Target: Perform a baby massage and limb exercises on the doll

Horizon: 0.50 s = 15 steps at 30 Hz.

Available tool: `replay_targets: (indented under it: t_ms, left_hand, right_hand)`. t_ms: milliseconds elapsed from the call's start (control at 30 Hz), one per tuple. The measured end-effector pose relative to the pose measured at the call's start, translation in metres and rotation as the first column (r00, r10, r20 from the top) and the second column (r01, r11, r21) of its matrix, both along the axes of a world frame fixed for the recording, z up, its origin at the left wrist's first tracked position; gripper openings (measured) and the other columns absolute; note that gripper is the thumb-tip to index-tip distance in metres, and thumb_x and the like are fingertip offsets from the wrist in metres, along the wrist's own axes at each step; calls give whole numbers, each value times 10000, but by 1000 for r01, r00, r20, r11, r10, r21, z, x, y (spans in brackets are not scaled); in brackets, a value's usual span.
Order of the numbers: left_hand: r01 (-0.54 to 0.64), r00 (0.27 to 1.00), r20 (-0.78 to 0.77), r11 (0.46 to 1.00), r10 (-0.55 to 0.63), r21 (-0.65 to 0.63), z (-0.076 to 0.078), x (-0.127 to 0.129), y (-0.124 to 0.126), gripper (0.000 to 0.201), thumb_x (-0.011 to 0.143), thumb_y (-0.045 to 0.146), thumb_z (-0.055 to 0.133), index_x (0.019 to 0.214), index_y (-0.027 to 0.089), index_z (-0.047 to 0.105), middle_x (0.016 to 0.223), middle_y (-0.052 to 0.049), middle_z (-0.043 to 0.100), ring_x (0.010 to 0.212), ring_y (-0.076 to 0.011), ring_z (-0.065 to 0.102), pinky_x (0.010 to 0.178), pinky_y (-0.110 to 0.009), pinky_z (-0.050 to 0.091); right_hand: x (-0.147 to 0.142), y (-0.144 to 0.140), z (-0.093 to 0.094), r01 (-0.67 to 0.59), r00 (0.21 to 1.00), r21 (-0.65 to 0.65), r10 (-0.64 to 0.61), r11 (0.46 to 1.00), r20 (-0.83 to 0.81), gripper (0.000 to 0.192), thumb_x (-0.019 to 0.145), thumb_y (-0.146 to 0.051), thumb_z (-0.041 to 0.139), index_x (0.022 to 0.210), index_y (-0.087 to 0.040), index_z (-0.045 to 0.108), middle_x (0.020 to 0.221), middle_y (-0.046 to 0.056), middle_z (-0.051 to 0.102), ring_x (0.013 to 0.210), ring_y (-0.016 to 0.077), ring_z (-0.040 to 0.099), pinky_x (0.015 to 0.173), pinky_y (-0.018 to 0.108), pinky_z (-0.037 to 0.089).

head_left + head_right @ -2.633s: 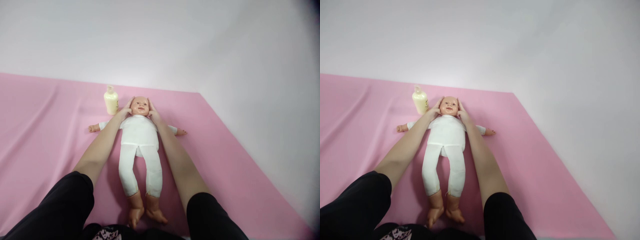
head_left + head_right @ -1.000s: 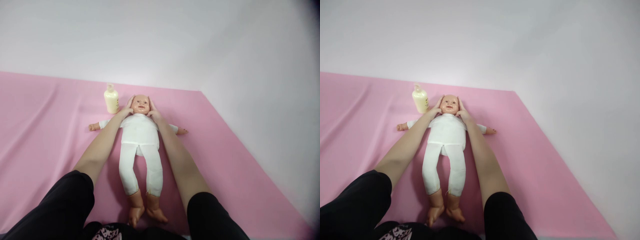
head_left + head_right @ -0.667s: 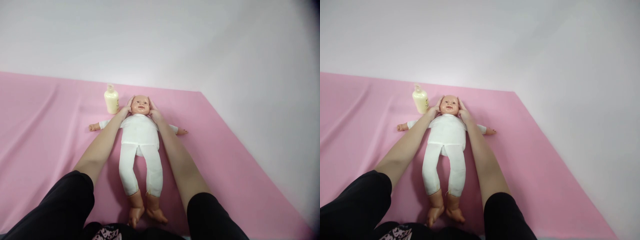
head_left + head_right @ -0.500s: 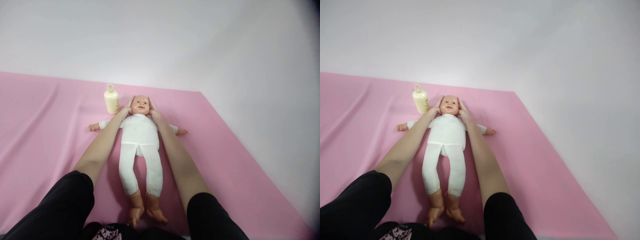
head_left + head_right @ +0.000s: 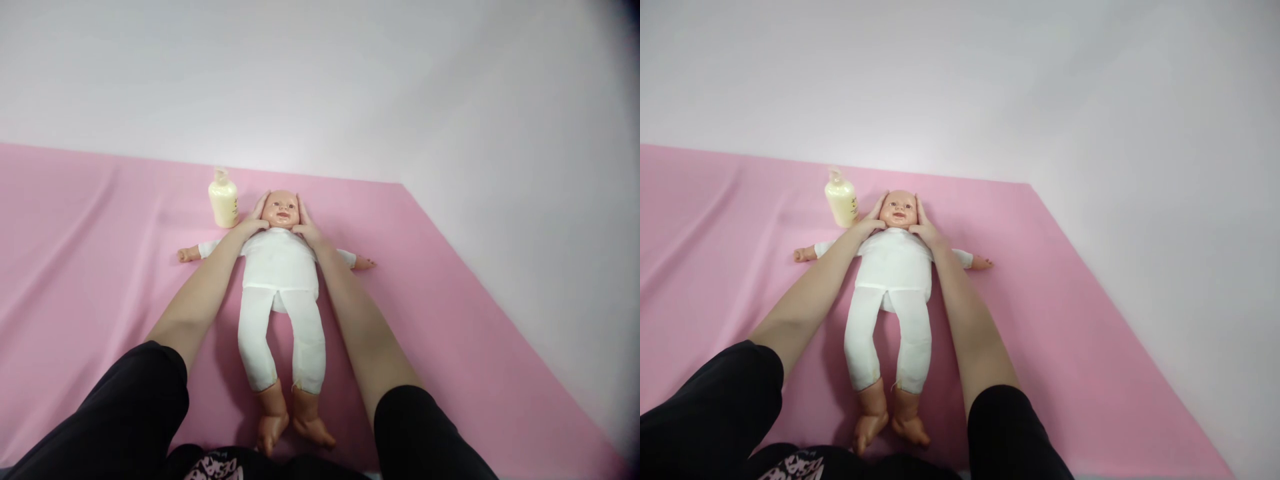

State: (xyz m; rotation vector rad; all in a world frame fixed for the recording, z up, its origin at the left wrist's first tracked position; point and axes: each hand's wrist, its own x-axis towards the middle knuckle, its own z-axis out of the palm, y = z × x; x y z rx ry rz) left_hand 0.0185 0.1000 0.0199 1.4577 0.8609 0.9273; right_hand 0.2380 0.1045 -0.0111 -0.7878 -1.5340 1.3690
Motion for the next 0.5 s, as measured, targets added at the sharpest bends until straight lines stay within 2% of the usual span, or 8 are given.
replay_targets:
  t_ms: [133,300,400,500]
  left_hand:
    - [12,1000,-11,999,-12,35,0,-2,1,1253,572,155,630,1659,363,43,1737,-40,177,1266,-287,629,968,-363,548]
    - [24,999,-32,994,-20,107,-5,-4,7,1242,569,135,639,1663,335,86,1747,-27,118,1497,-345,407,1157,-428,440]
    - [34,999,-21,988,-31,148,-10,-4,12,1275,564,130,673,1668,292,58,1748,-69,105,1543,-371,317,1224,-480,360]
    - [33,999,-9,981,-31,193,-15,-2,16,1275,582,150,720,1667,281,64,1746,-97,102,1572,-359,249,1261,-511,284]
  right_hand:
    - [1,2,0,24,1000,9,-24,1000,3,1349,614,-298,814,1640,-403,-56,1722,-28,205,1520,318,389,1226,528,403]
    - [3,6,-5,23,999,28,-22,999,-26,1383,590,-243,818,1650,-335,-65,1726,34,191,1526,315,382,1253,522,355]
    - [3,7,-5,29,1000,41,-29,999,-10,1383,590,-231,819,1650,-338,-63,1728,35,185,1538,301,362,1267,503,331]
    - [3,6,-5,39,999,45,-40,998,18,1393,593,-239,833,1645,-358,-71,1728,32,185,1537,292,367,1261,500,339]
